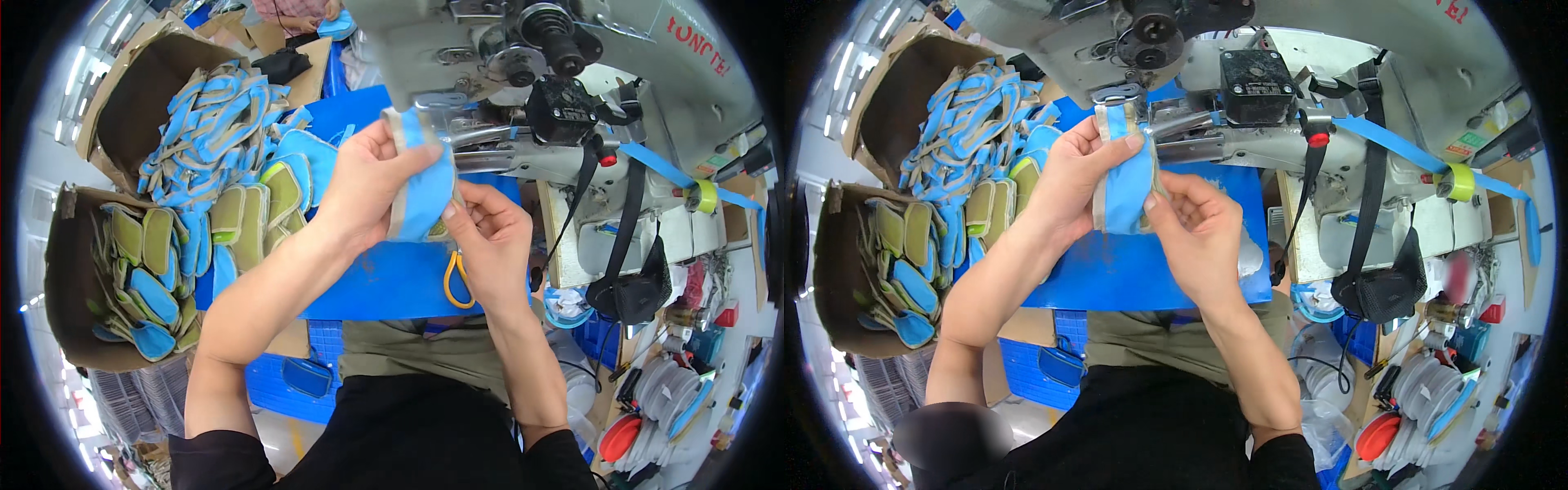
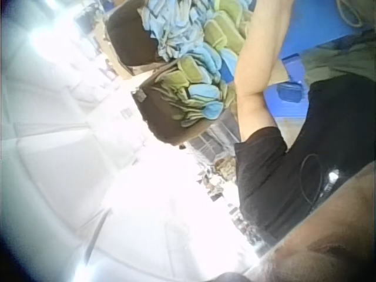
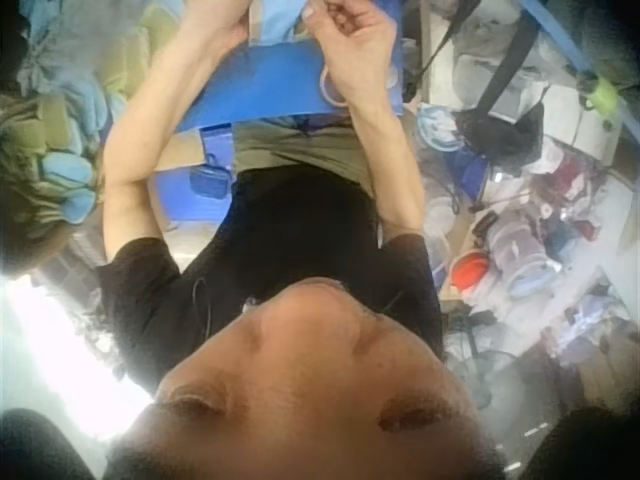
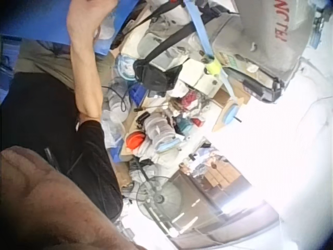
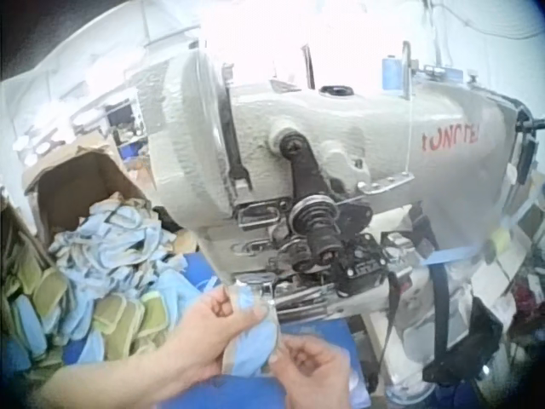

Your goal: The person operates an industrial sewing machine to stitch the edges of fabric face masks. They guide blue and green mask pieces under the needle, then use scissors to trim excess threads. The person also inspects the finished masks and handles a stack of completed items.

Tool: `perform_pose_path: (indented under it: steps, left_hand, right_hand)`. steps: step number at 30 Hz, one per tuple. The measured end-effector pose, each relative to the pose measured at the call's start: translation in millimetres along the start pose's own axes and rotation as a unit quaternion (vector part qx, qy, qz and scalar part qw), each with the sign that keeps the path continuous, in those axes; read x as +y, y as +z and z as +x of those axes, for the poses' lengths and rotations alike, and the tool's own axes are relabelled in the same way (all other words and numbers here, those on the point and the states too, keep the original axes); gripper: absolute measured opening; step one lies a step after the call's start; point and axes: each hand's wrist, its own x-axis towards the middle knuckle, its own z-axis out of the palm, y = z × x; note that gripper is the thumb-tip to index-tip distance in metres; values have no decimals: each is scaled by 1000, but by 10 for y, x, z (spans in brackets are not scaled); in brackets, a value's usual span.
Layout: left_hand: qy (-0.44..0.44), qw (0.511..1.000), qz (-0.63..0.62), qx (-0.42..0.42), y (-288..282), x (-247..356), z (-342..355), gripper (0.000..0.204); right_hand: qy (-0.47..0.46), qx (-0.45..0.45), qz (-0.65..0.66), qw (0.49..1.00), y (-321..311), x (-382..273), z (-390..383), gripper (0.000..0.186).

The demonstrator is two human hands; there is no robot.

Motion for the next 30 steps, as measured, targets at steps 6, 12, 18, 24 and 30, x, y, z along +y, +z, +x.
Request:
perform_pose_path:
  steps: [6,12,18,24,30]
  left_hand:
    - [11,1000,4,4,-10,2,15,24]
    - [17,1000,4,-10,-22,12,16,28]
    - [37,998,52,-25,17,54,-29,36]
    - [-1,999,37,-22,-37,15,-83,31]
    - [1,998,39,-44,-1,41,-40,32]
  right_hand:
    - [2,6,-1,1000,36,-14,13,24]
    - [3,13,-2,1000,58,-16,8,24]
    - [-10,14,-23,1000,29,-45,44,26]
    - [-8,7,-62,998,14,-59,54,27]
    - [-13,12,-64,998,29,-77,17,25]
